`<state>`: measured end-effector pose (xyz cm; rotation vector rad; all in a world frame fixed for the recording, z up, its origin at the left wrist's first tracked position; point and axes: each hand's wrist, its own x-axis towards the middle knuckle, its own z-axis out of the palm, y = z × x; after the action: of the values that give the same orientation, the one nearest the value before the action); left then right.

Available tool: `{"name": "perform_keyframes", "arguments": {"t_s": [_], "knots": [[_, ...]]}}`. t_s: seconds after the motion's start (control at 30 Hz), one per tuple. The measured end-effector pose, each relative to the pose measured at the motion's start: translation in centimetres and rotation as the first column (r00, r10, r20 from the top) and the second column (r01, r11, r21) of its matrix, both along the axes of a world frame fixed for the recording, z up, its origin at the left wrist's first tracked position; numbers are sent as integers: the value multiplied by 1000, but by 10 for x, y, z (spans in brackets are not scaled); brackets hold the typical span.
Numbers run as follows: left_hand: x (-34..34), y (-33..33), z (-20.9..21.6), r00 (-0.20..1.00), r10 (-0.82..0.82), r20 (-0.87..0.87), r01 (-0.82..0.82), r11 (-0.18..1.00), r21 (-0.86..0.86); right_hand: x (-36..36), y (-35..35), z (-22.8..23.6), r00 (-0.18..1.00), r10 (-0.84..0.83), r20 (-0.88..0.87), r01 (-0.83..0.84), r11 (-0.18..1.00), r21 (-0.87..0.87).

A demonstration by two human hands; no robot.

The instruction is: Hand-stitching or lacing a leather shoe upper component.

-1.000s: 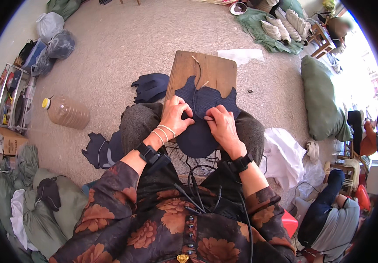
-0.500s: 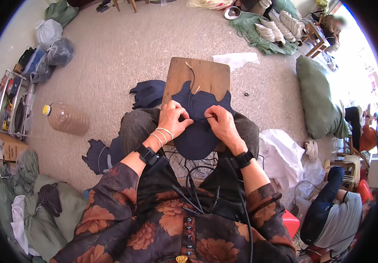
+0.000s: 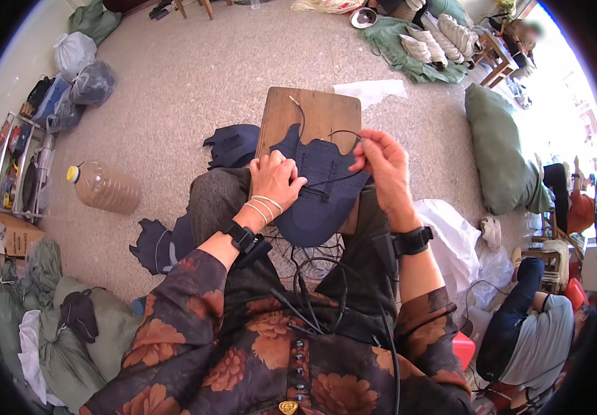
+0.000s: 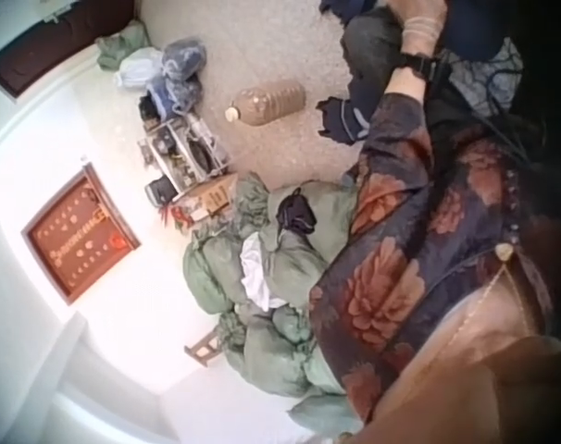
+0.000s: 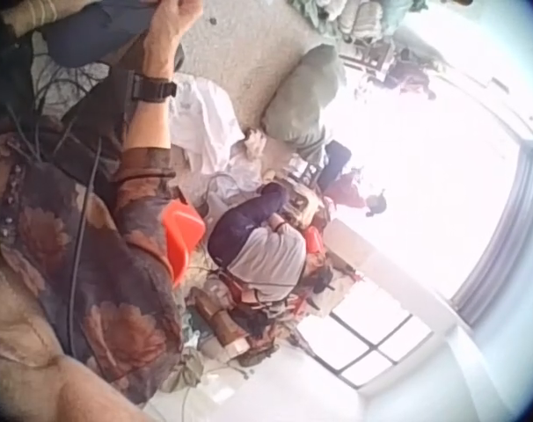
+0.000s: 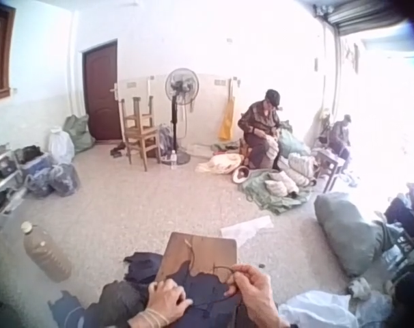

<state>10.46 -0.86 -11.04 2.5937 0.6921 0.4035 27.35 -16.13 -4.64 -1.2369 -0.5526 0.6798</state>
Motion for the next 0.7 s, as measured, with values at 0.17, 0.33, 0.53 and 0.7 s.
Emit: {"name": "perform_keyframes", "arguments": {"t_s": [0.17, 0.33, 0.53, 0.7], "knots": [[-6, -1, -3, 997, 4, 71, -5, 1000, 17, 18, -18, 19, 988, -148, -47, 147, 989, -28], [-7, -2, -5, 991, -9, 131, 7, 1000, 21, 35, -38, 13, 955, -292, 47, 295, 951, -93], [0, 0, 8, 982, -106, 158, 77, 980, 182, -3, -44, -40, 838, 76, 541, 204, 875, -439], [15, 1, 6, 898, -338, 281, 270, 929, 252, -28, -36, -56, 664, 153, 732, 228, 891, -393]]}}
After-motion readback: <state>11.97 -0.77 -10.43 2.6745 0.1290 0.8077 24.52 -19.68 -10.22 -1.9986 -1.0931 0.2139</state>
